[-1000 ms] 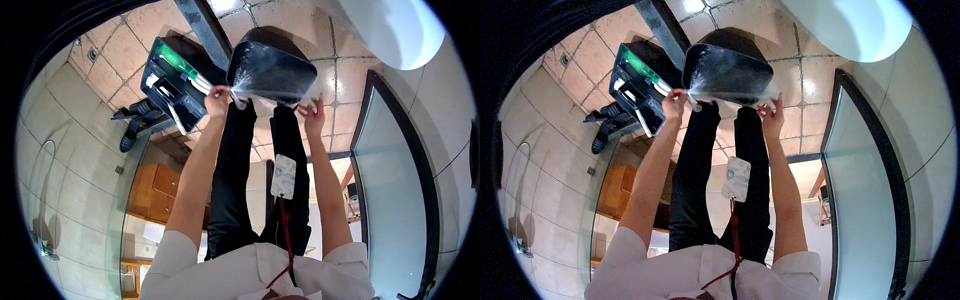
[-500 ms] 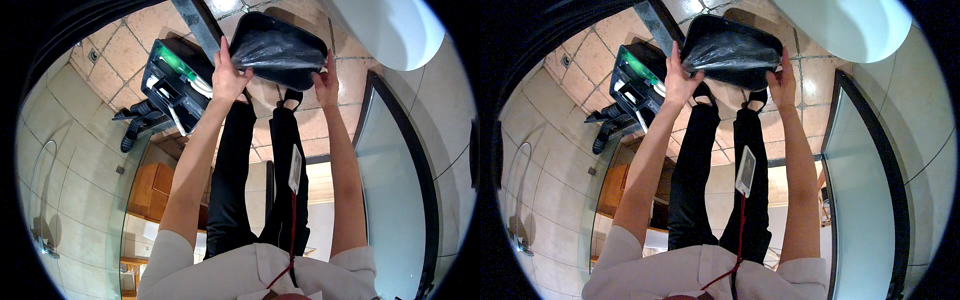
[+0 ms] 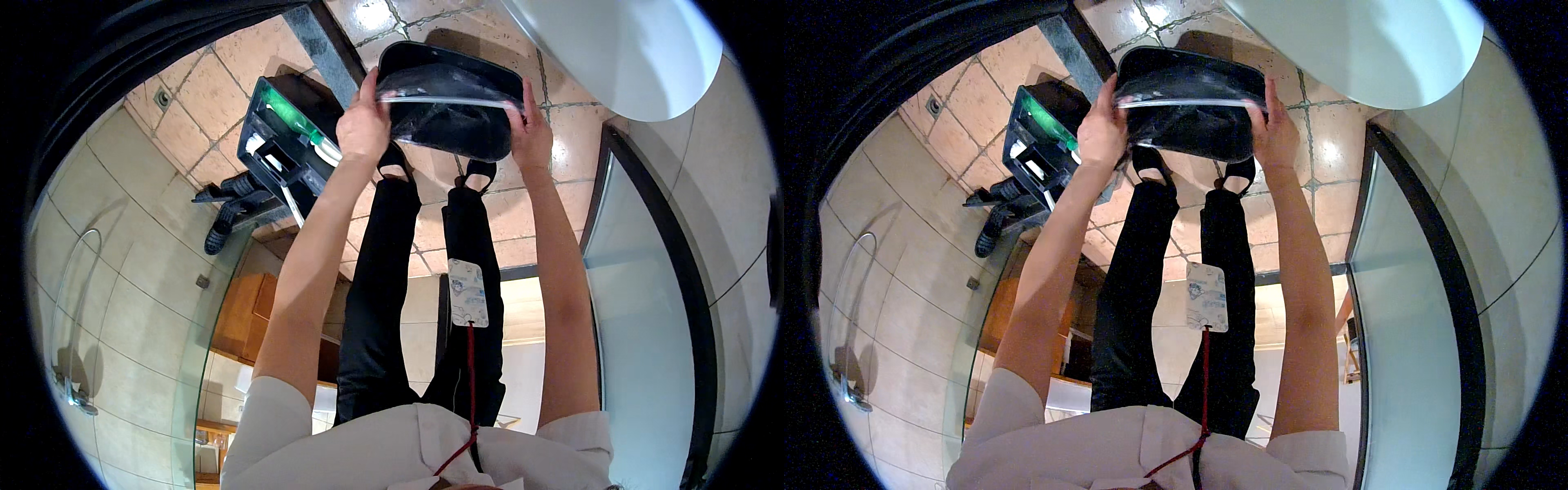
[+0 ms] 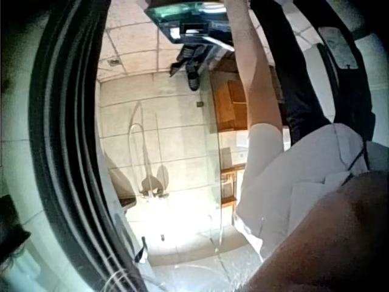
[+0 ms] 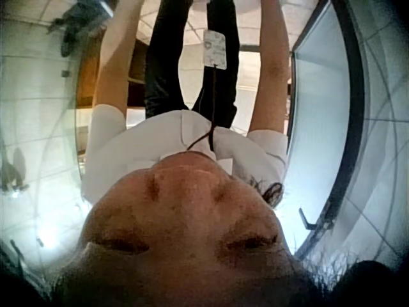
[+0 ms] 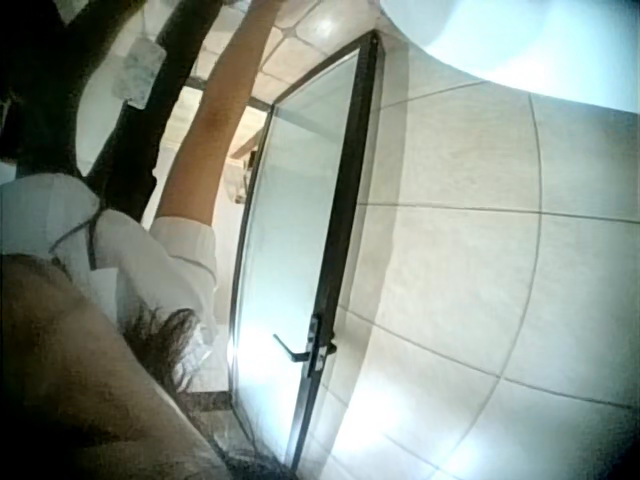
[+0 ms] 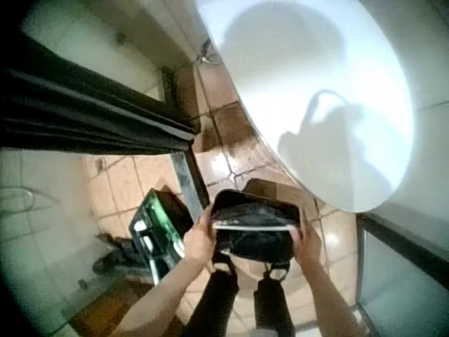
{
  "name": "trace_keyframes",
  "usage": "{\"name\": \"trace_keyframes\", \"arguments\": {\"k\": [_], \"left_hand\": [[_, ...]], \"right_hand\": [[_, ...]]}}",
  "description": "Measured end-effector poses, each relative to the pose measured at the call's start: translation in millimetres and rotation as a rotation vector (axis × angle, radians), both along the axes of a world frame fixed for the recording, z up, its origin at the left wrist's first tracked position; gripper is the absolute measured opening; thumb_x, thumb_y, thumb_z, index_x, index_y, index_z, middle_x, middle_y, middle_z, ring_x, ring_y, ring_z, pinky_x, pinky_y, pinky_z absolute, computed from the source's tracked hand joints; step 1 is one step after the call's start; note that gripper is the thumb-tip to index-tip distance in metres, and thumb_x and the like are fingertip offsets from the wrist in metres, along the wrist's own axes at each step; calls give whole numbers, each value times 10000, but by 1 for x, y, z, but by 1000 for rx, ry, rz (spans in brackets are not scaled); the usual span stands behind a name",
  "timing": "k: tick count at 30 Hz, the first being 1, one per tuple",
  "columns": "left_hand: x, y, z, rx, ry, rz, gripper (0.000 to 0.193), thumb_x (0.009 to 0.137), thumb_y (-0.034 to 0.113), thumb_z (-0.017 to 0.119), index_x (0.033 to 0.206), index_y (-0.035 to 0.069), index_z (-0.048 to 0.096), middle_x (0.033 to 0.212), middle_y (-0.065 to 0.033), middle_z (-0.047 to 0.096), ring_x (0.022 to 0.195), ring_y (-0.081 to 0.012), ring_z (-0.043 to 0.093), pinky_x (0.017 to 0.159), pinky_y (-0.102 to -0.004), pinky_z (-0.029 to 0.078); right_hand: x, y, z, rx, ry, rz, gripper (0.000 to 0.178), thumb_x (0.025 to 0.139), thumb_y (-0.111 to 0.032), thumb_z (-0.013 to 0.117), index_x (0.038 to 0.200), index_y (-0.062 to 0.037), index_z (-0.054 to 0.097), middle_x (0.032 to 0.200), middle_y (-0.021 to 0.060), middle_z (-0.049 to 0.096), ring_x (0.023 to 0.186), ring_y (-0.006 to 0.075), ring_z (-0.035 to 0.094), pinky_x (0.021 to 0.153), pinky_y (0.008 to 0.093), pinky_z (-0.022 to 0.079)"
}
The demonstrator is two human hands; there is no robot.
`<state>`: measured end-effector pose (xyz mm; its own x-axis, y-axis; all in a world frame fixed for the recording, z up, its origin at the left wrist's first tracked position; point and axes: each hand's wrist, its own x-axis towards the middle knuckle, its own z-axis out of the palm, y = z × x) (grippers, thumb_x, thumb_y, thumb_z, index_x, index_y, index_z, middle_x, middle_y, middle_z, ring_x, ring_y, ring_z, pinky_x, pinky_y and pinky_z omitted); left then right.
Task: The person moves a cleaning cart, carries a tray into a bathroom, cleans the toilet bowl with a brush and a liquid from a bottle, wipes the toilet seat and surfaces with a cloth, washes the cloth in the sink, replaces toiletries in the shower area, and fits a plastic bag into a small trash can.
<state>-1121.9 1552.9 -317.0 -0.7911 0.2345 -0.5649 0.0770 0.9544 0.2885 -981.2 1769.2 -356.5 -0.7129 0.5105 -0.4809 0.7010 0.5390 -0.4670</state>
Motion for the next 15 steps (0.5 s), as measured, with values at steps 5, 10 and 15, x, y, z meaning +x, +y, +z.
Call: {"name": "trace_keyframes", "arguments": {"k": [5, 10, 15], "left_hand": [[-25, -23, -11, 6, -147, -21, 312, 877, 361, 460, 1011, 128, 619, 864, -186, 607, 823, -349, 581, 718, -407, 464], [-9, -27, -24, -7, -178, -4, 337, 846, 287, 558, 1103, 71, 531, 1085, -157, 562, 825, -299, 599, 743, -334, 463], [15, -46, -28, 505, -140, 170, 260, 824, 155, 592, 1082, 131, 570, 972, -94, 625, 866, -214, 592, 764, -274, 453]], "right_hand": [[1, 7, -8, -68, 326, -50, 334, 852, -284, 498, 1152, -146, 549, 958, 88, 551, 866, 259, 571, 768, 329, 457], [7, -5, -9, -102, 376, -167, 229, 839, -192, 499, 1008, -92, 617, 912, 88, 586, 855, 257, 576, 789, 323, 445], [7, -9, -2, -360, 309, -338, 182, 829, -182, 550, 896, -39, 641, 836, 74, 595, 800, 196, 568, 739, 274, 433]]}}
